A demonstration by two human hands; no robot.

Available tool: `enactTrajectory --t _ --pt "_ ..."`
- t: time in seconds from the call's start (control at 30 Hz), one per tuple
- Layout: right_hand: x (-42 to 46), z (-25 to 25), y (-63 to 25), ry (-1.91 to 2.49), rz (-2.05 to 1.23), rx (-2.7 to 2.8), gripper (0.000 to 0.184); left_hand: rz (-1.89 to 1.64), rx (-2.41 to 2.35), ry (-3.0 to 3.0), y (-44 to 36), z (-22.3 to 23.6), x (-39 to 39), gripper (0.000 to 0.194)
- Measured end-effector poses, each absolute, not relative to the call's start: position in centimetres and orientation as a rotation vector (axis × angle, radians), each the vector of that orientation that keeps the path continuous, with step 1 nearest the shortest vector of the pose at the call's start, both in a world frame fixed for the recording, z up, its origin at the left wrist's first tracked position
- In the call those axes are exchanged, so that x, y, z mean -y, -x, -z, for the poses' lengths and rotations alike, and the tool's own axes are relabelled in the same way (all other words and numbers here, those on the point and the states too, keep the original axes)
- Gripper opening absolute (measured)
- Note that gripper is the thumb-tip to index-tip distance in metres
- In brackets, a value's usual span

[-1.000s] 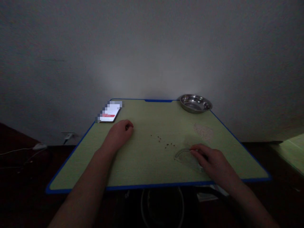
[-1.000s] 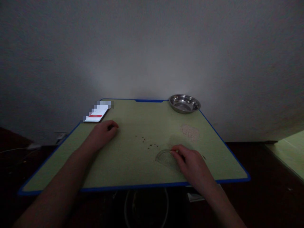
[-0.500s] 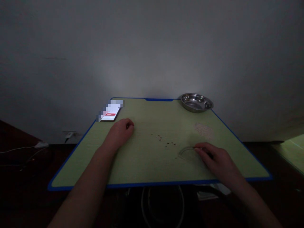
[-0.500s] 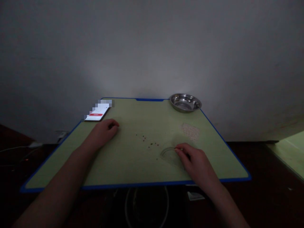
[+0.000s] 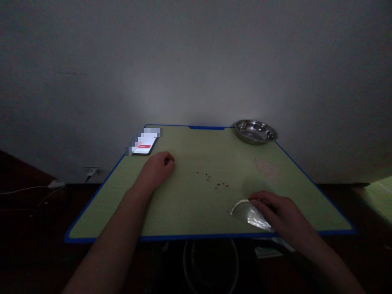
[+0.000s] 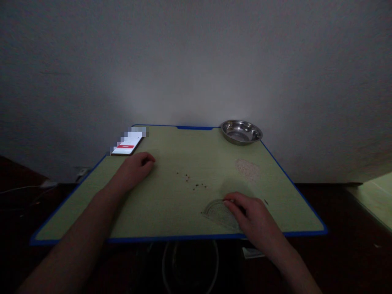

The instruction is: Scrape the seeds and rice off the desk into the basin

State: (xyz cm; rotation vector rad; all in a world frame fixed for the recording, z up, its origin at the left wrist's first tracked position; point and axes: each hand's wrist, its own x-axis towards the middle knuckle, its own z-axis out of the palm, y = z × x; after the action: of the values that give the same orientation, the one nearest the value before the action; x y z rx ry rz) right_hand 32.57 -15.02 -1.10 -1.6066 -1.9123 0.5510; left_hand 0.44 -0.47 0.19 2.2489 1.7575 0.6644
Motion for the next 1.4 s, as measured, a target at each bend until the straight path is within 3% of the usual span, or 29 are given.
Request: enactTrajectory --t 1.4 --pt "15.0 1.6 -30.6 1.613 -0.501 1.962 0.025 -0.682 -1.785 -2.235 -0.7 -0.3 0.8 0.02"
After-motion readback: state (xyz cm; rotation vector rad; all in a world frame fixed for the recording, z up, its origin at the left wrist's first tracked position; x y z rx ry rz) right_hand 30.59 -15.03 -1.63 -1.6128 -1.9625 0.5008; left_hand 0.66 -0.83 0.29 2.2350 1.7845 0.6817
